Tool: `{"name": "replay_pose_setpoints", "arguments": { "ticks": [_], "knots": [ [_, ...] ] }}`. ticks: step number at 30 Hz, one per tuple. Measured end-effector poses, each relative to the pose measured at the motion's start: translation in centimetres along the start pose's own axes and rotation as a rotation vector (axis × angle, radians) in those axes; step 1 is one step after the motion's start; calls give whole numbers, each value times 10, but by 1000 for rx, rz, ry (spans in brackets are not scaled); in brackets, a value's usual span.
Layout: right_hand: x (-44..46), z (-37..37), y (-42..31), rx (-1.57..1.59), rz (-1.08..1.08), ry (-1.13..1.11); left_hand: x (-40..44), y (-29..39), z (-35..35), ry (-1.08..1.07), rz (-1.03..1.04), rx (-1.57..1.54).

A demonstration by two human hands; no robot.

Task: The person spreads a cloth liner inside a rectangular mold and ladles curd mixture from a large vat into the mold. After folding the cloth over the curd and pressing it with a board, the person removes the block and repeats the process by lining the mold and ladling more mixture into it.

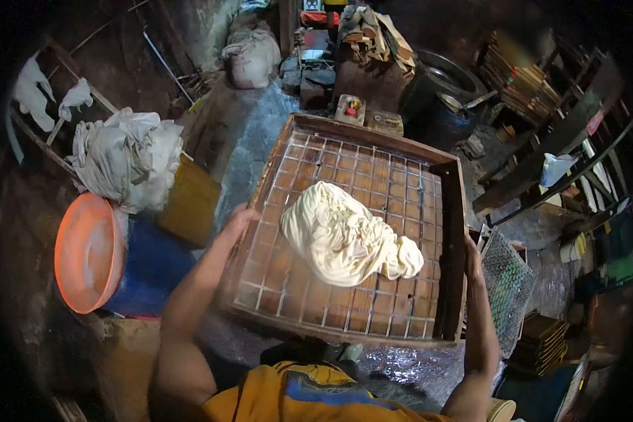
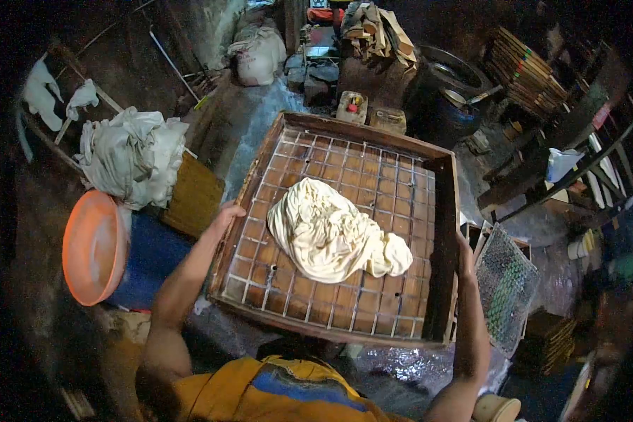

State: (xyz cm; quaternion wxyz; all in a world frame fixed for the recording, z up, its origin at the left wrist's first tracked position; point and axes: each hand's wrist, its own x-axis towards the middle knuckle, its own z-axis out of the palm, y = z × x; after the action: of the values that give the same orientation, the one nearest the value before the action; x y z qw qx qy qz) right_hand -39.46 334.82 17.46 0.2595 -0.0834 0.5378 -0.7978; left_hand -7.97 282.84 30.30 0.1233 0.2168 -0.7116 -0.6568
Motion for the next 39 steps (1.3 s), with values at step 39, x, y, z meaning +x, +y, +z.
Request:
{"name": "replay_pose_setpoints", "arguments": {
  "ticks": [39],
  "knots": [
    [-306, 112, 75, -180, 207, 313, -212, -33, -96, -74, -413, -281]
  ]
}}
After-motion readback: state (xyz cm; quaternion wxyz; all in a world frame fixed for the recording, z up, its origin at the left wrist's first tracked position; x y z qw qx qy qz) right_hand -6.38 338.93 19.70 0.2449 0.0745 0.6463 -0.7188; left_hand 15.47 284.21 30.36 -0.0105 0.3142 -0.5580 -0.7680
